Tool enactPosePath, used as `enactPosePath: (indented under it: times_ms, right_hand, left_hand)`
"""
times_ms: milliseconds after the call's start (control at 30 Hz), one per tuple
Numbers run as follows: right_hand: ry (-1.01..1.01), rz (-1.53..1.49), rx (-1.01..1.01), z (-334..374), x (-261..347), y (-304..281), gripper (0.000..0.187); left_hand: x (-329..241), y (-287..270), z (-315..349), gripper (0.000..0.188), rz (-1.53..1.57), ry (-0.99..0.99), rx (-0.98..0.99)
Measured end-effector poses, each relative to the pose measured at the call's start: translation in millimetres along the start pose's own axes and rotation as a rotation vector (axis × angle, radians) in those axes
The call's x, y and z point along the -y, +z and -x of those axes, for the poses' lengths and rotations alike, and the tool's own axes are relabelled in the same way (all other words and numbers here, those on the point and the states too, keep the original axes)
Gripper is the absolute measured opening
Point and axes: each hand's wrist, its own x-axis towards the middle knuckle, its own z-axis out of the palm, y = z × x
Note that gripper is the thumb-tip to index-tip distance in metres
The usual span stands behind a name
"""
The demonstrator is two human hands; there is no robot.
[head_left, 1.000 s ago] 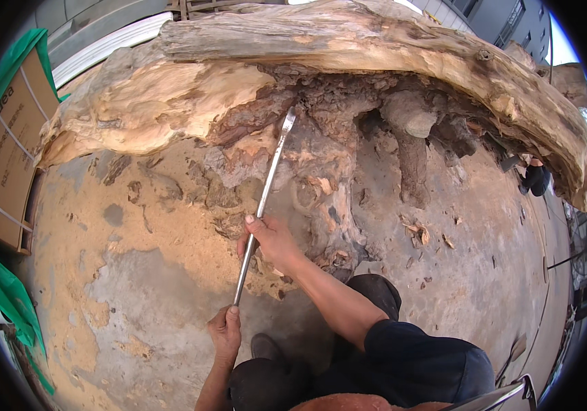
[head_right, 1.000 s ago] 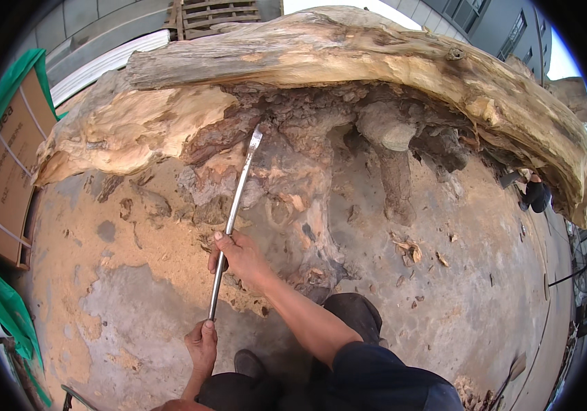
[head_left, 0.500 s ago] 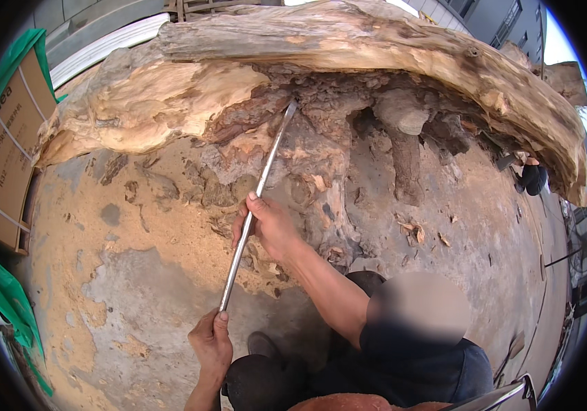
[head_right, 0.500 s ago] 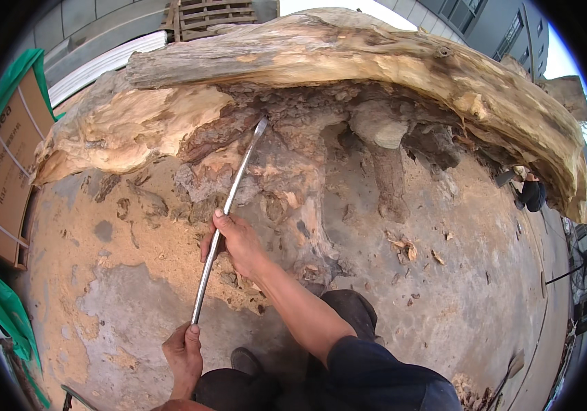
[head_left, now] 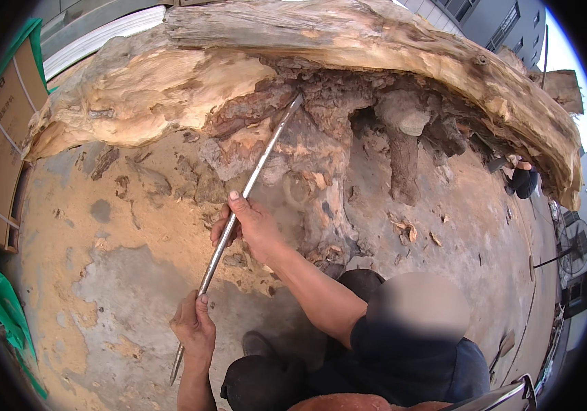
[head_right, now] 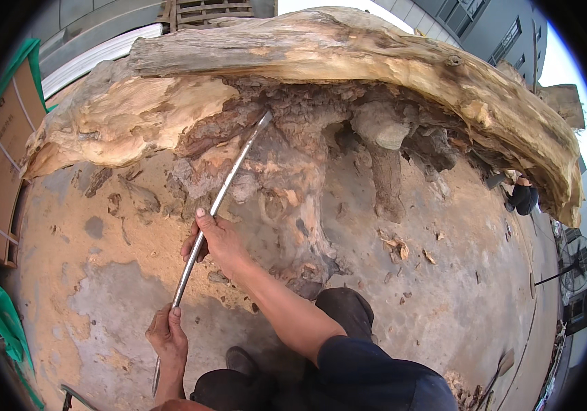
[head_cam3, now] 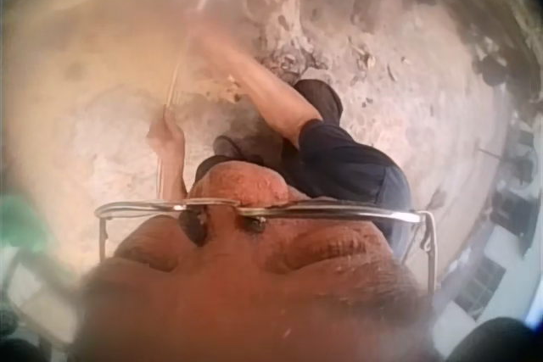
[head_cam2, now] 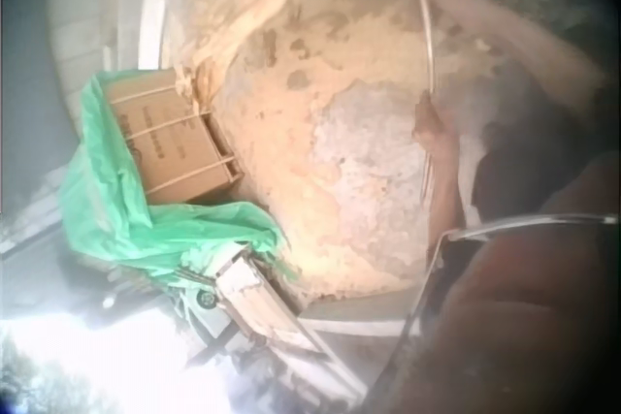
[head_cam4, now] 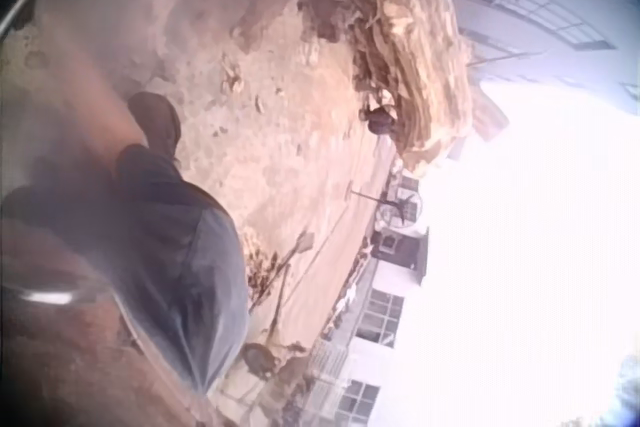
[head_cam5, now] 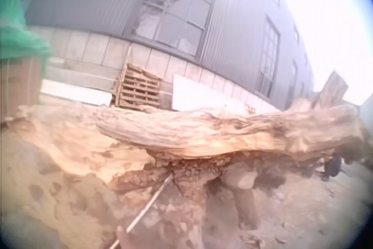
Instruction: The person uses a long metal chisel to carve and scrape a large piece of wood, removing bark and loose material. The person repeatedly positions the chisel and applies force to shape the wood surface.
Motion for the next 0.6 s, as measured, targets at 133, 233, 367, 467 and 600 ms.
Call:
enactPosePath:
  times_ms: [133, 233, 367, 467, 600]
  right_hand:
    - [-0.001, 0.0, -0.033, -1.7, -3.8, 8.6, 0.042]
    - [-0.014, 0.075, -0.106, -8.7, -11.5, 5.9, 0.039]
    - [0.114, 0.154, -0.168, 3.3, -18.9, 2.9, 0.036]
    - [0.054, 0.175, -0.15, -5.1, -5.0, -13.5, 0.038]
    - [0.029, 0.172, -0.044, 7.0, 0.3, -2.0, 0.042]
  left_hand:
    - [8.2, 3.4, -2.7, 0.015, -0.002, 0.06, -0.022]
    - [35.8, 24.6, -9.7, 0.016, 0.048, 0.057, -0.003]
    - [62.0, 45.4, -10.4, 0.025, 0.098, 0.072, -0.035]
    - [48.4, 48.2, -17.9, 0.022, 0.123, 0.046, 0.026]
    - [28.9, 23.8, -1.3, 0.021, 0.099, 0.006, 0.063]
